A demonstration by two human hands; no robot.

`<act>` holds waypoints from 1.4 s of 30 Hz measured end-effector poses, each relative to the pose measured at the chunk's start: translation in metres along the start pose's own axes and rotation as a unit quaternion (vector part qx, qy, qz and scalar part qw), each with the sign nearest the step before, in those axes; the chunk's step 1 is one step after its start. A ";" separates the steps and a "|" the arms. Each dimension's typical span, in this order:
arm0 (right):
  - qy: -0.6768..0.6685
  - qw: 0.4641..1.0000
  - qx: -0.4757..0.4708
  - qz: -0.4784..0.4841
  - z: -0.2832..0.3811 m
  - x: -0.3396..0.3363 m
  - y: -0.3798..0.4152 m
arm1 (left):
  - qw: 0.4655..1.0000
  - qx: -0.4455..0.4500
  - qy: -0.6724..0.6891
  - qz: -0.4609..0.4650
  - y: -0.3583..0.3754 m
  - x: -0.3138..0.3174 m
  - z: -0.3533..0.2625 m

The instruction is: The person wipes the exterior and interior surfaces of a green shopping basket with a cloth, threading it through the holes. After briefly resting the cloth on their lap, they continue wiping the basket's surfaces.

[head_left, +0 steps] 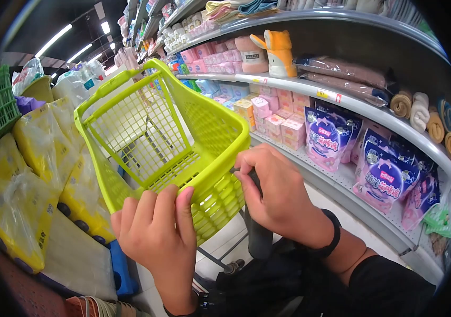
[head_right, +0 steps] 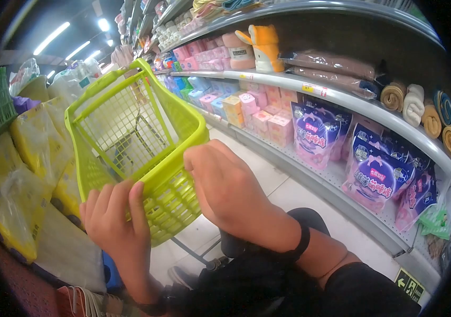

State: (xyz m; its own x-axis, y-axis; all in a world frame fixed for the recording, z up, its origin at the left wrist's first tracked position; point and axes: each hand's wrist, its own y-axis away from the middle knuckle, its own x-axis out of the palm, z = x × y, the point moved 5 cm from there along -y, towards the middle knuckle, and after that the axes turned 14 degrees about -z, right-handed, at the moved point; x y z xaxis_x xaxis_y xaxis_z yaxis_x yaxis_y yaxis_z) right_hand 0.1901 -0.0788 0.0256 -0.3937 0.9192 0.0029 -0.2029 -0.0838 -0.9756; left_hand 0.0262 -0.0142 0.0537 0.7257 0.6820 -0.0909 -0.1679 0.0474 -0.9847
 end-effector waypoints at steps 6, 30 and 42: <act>-0.128 0.988 0.024 0.081 -0.010 -0.003 -0.012 | 1.000 -0.004 -0.005 0.005 0.003 -0.001 0.007; -0.035 0.977 0.211 -0.026 -0.021 0.008 -0.008 | 1.000 -0.006 -0.002 -0.001 0.003 0.004 0.005; 0.022 0.971 0.226 -0.069 -0.038 -0.008 -0.006 | 1.000 -0.014 -0.007 0.001 0.004 0.002 0.010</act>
State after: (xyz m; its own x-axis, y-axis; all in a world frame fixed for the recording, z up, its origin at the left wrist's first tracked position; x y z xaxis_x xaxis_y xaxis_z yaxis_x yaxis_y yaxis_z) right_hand 0.2287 -0.0709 0.0234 -0.2985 0.9482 0.1081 -0.6282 -0.1099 -0.7703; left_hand 0.0203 -0.0056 0.0513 0.7164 0.6917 -0.0912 -0.1503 0.0254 -0.9883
